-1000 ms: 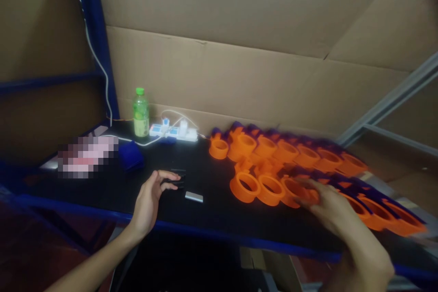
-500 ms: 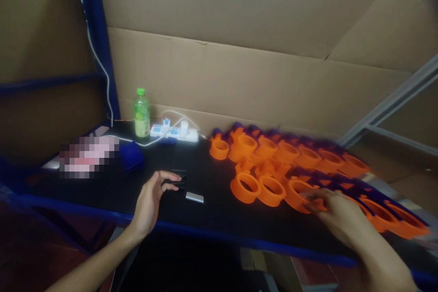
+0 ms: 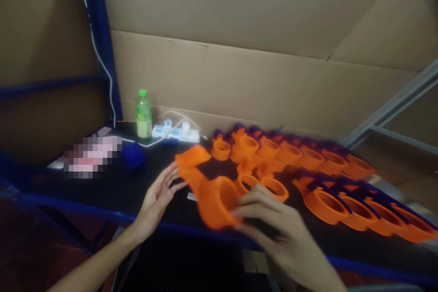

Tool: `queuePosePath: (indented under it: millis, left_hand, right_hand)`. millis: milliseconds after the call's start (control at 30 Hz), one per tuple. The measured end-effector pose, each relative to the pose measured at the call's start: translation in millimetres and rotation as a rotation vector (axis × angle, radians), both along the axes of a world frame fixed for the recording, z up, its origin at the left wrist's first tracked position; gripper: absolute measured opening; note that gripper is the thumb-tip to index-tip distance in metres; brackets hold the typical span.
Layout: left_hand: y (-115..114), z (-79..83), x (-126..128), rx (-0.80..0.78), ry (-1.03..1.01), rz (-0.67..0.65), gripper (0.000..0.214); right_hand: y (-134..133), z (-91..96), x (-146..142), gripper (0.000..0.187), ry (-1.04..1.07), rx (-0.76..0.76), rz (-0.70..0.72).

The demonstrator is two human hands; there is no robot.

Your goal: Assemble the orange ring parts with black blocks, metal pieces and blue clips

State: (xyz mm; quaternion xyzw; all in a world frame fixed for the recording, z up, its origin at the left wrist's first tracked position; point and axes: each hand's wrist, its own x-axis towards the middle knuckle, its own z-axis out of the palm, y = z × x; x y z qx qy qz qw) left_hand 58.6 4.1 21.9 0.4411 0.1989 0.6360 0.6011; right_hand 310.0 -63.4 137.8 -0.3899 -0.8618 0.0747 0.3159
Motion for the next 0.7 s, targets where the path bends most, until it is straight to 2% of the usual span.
queuePosePath:
  millis: [67, 167, 267, 367, 433, 567, 700]
  left_hand:
    - [-2, 4.7, -1, -0.065, -0.063, -0.084, 0.054]
    - [0, 8.9, -4, -0.180, -0.163, -0.076, 0.046]
    - [4, 8.7, -7, -0.260, -0.237, -0.066, 0.036]
    - [5, 7.1, -7, -0.288, -0.214, -0.138, 0.031]
    - [5, 6.4, -8, -0.288, -0.172, -0.196, 0.035]
    - [4, 6.4, -11, -0.292, -0.126, -0.289, 0.050]
    - [4, 7.8, -13, -0.327, -0.101, -0.369, 0.057]
  right_hand:
    - [9, -8.7, -27, 0.013, 0.026, -0.132, 0.152]
    - [23, -23.3, -47, 0.013, 0.082, -0.211, 0.256]
    - [37, -35.0, -46, 0.020, 0.145, -0.211, 0.129]
    - [49, -44.4, -43, 0.023, -0.057, -0.208, -0.039]
    - [54, -51.0, -44, 0.027, -0.221, -0.184, -0.101]
    - [57, -62.4, -49, 0.019, -0.330, -0.131, -0.120]
    - [57, -66.1, -51, 0.019, -0.387, -0.095, -0.141]
